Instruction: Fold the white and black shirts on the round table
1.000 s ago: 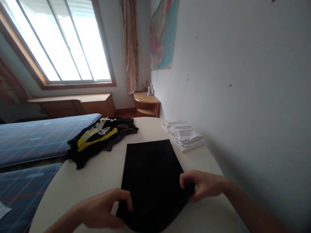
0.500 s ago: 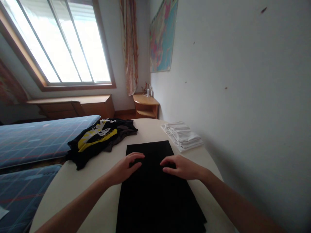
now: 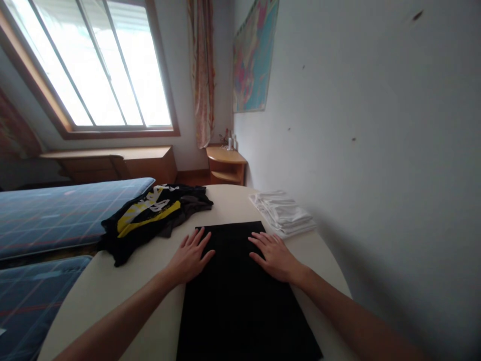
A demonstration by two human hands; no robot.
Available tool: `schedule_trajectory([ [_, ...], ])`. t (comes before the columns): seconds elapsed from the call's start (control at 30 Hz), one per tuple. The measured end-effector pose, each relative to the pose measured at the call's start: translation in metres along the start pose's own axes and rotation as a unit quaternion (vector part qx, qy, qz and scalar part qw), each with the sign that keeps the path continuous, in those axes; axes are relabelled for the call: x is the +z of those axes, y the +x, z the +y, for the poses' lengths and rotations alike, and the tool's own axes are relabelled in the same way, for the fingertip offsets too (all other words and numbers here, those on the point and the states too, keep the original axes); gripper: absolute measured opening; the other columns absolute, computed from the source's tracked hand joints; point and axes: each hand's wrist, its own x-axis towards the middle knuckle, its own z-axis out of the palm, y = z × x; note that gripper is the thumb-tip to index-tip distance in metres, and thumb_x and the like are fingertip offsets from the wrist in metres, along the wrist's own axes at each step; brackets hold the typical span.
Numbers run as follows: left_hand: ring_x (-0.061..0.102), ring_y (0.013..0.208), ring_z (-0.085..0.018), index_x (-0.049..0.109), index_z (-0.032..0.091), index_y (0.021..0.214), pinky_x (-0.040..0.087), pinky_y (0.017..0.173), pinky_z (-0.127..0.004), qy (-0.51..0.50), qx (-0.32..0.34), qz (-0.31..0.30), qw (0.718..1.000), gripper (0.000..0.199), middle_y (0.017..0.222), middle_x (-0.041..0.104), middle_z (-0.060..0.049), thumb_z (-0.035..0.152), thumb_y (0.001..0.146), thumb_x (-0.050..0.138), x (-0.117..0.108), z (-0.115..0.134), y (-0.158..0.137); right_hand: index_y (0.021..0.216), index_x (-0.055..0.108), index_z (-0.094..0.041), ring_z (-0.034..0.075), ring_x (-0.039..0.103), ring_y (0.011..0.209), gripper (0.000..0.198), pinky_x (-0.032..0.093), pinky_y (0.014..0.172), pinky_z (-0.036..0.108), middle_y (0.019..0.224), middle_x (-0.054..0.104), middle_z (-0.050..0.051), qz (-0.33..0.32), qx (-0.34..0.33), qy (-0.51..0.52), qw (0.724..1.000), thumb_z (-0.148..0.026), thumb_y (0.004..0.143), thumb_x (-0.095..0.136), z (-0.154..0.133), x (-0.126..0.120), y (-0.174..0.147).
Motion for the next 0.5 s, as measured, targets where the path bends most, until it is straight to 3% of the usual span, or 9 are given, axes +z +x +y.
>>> schedule_trajectory([
  [0.1, 0.027, 0.147, -0.034, 0.038, 0.013, 0.151, 0.023, 0.118, -0.050, -0.037, -0.033, 0.002, 0.999, 0.068, 0.158, 0.034, -0.016, 0.047, 0.093, 0.046, -0.012, -0.021, 0.021, 0.131, 0.060, -0.018, 0.028, 0.053, 0.126, 0.040, 0.036, 0.111, 0.045, 0.136, 0.060, 0.013, 0.045, 0.002, -0.012, 0.999, -0.033, 0.096, 0.048, 0.010, -0.004, 0.025],
  [0.17, 0.040, 0.140, -0.034, 0.039, 0.008, 0.149, 0.030, 0.115, -0.045, -0.070, -0.035, -0.025, 0.997, 0.073, 0.150, 0.046, -0.020, 0.044, 0.087, 0.053, -0.021, -0.031, 0.038, 0.135, 0.057, -0.015, 0.028, 0.049, 0.131, 0.045, 0.034, 0.113, 0.044, 0.140, 0.057, 0.015, 0.050, -0.007, -0.011, 0.999, -0.026, 0.092, 0.052, 0.018, -0.008, 0.047],
  [0.23, 0.051, 0.131, -0.033, 0.049, 0.008, 0.141, 0.038, 0.108, -0.040, -0.088, -0.029, -0.048, 0.995, 0.072, 0.139, 0.057, -0.020, 0.043, 0.080, 0.060, -0.030, -0.037, 0.054, 0.141, 0.051, -0.012, 0.030, 0.043, 0.137, 0.057, 0.030, 0.115, 0.045, 0.145, 0.051, 0.017, 0.008, 0.002, 0.003, 1.000, -0.025, 0.086, 0.058, 0.027, -0.012, 0.067],
  [0.3, 0.062, 0.115, -0.032, 0.065, 0.013, 0.122, 0.046, 0.097, -0.035, -0.101, -0.022, -0.073, 0.992, 0.058, 0.119, 0.070, -0.014, 0.042, 0.072, 0.067, -0.037, -0.039, 0.067, 0.140, 0.053, -0.012, 0.032, 0.047, 0.134, 0.063, 0.035, 0.111, 0.044, 0.142, 0.055, 0.018, -0.041, 0.018, 0.021, 0.999, -0.028, 0.081, 0.067, 0.035, -0.018, 0.082],
  [0.4, 0.069, 0.082, -0.026, 0.073, 0.020, 0.083, 0.050, 0.073, -0.029, -0.120, -0.018, -0.109, 0.987, 0.028, 0.078, 0.073, -0.003, 0.040, 0.062, 0.074, -0.044, -0.040, 0.081, 0.113, 0.072, -0.015, 0.028, 0.066, 0.105, 0.043, 0.050, 0.089, 0.034, 0.110, 0.074, 0.011, -0.090, 0.023, 0.041, 0.995, -0.031, 0.073, 0.077, 0.043, -0.028, 0.096],
  [0.5, 0.066, 0.072, -0.023, 0.070, 0.020, 0.072, 0.047, 0.065, -0.027, -0.128, -0.023, -0.091, 0.987, 0.019, 0.067, 0.068, 0.001, 0.034, 0.059, 0.076, -0.051, -0.040, 0.089, 0.090, 0.076, -0.018, 0.023, 0.069, 0.084, 0.024, 0.050, 0.072, 0.027, 0.087, 0.075, 0.005, -0.095, 0.028, 0.048, 0.994, -0.028, 0.069, 0.082, 0.046, -0.037, 0.103],
])
